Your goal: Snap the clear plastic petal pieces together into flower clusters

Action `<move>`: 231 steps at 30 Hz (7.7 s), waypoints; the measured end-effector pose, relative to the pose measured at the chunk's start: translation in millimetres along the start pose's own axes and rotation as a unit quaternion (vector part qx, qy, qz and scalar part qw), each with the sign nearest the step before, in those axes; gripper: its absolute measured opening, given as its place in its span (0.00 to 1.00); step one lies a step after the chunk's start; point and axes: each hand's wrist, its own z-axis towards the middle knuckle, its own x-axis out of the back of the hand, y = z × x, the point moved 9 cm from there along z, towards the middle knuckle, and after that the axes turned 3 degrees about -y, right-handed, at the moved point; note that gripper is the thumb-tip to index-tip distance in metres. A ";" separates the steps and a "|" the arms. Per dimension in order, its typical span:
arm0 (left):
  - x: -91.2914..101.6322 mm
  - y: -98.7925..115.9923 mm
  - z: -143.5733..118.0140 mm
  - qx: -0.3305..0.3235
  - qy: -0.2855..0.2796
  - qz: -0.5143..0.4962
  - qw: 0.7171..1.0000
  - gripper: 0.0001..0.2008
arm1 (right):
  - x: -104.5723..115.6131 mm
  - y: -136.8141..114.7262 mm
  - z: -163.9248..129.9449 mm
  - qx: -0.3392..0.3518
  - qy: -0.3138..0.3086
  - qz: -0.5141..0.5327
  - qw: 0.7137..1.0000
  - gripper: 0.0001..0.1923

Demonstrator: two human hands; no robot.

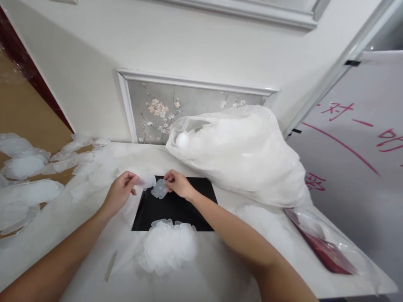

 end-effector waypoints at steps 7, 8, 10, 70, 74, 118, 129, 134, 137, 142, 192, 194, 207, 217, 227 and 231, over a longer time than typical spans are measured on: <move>-45.2 -28.0 -19.3 0.169 -0.100 -0.186 0.963 0.18 | 40.1 17.0 -57.1 0.029 0.028 -0.051 0.998 0.11; -47.6 -29.9 -20.4 0.180 -0.108 -0.188 0.959 0.17 | 40.9 17.5 -61.1 0.037 0.027 -0.051 0.998 0.12; -50.6 -31.5 -21.4 0.193 -0.124 -0.188 0.955 0.14 | 40.3 15.6 -66.2 0.064 0.027 -0.057 0.996 0.15; -67.5 -11.7 -31.5 0.257 -0.187 -0.330 0.889 0.24 | 22.7 33.9 -70.4 -0.073 -0.007 0.403 0.912 0.18; -68.6 -11.4 -33.3 0.262 -0.189 -0.327 0.888 0.25 | 22.5 34.3 -70.2 -0.075 -0.008 0.400 0.914 0.18; -3.1 23.3 -1.7 -0.169 -0.085 0.295 0.937 0.07 | -39.5 -38.1 54.5 0.163 0.015 -0.075 0.984 0.06; -46.9 -18.8 -23.7 0.196 -0.111 -0.297 0.928 0.15 | 15.2 29.4 -44.7 -0.074 -0.002 0.363 0.929 0.23; -62.0 -16.0 -28.8 0.225 -0.154 -0.343 0.899 0.29 | 17.6 29.7 -58.7 -0.057 -0.010 0.401 0.914 0.21; -60.6 -10.7 -25.4 0.195 -0.184 -0.340 0.901 0.37 | 19.0 25.2 -58.2 -0.036 -0.017 0.399 0.916 0.20; -57.8 -6.2 -21.9 0.142 -0.217 -0.300 0.918 0.39 | 19.1 21.1 -58.6 -0.019 -0.028 0.398 0.917 0.25; -55.5 -6.3 -22.8 0.144 -0.173 -0.303 0.926 0.47 | 15.5 14.8 -58.1 0.048 -0.061 0.365 0.928 0.35; -55.9 -5.4 -22.0 0.139 -0.174 -0.303 0.927 0.46 | 15.5 15.6 -57.4 0.050 -0.063 0.367 0.927 0.35; -32.6 -4.0 -10.2 0.067 -0.070 -0.126 0.987 0.17 | 36.3 23.7 -55.2 0.032 0.067 0.272 0.960 0.14; -49.7 -21.9 -19.1 0.209 -0.100 -0.337 0.912 0.13 | 29.8 34.7 -54.6 -0.041 0.038 0.414 0.909 0.17; -57.7 -20.1 -22.5 0.233 -0.126 -0.377 0.887 0.18 | 27.6 37.7 -54.9 -0.042 0.025 0.422 0.905 0.17; -59.5 -21.2 -21.8 0.225 -0.140 -0.372 0.890 0.19 | 26.6 39.1 -54.7 -0.042 0.022 0.417 0.907 0.17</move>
